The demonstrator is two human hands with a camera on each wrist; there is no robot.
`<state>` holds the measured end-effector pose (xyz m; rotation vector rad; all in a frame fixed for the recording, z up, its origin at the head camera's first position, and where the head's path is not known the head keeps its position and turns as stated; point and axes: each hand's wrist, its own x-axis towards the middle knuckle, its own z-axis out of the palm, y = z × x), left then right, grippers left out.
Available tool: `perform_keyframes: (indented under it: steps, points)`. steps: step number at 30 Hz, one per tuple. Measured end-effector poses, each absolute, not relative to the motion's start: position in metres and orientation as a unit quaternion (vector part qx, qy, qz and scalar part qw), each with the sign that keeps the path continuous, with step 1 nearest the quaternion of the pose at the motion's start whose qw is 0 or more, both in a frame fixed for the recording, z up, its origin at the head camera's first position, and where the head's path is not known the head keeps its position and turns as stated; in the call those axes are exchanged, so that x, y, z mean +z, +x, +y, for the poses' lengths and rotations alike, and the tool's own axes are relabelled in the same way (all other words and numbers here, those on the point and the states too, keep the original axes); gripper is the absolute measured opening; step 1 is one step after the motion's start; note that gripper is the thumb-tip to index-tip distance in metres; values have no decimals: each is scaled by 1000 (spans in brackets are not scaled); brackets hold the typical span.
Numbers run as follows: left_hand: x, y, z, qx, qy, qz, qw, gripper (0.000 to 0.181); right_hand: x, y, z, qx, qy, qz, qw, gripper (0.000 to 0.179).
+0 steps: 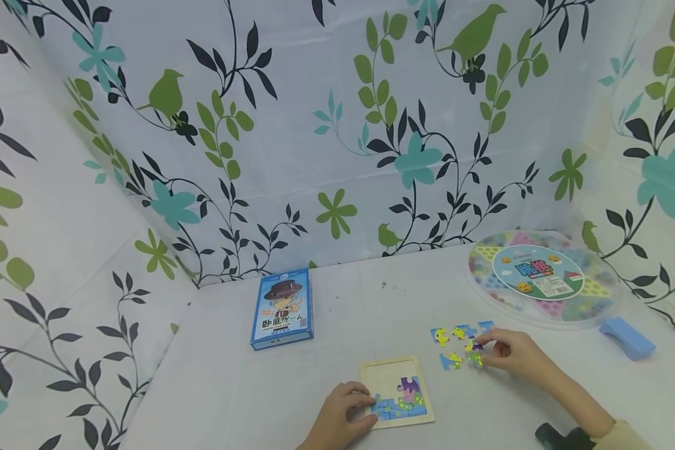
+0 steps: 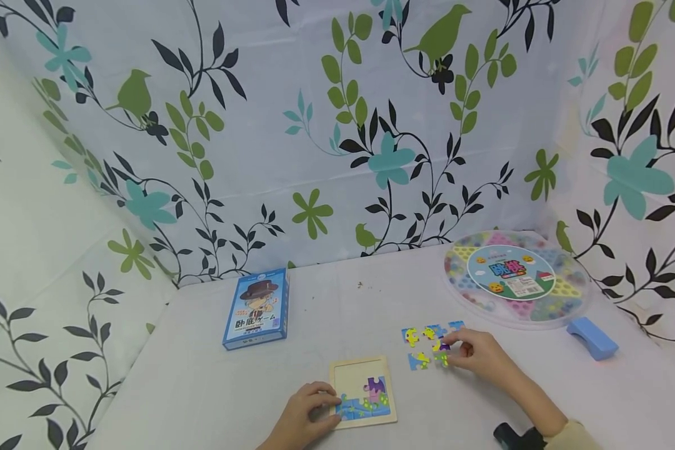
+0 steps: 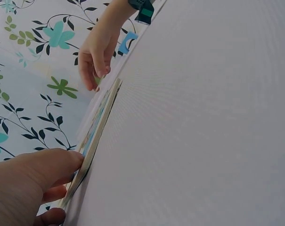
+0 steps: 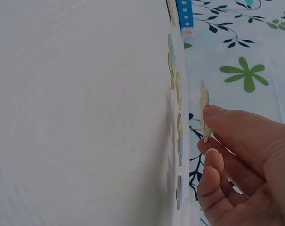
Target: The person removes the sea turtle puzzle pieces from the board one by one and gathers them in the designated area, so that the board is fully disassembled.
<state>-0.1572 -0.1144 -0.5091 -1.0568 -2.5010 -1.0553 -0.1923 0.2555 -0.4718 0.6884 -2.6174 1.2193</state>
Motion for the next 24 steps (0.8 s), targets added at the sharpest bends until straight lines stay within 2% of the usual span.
perform_keyframes:
  steps: [10,24]
  points:
    - [-510,-158,-115,-361,-365,-851,113,15,-478,-196,258,403,208,-891,33,26]
    - [-510,-158,-115,-362,-365,-850,115,15,-485,-201,256,384,224,-895,43,25]
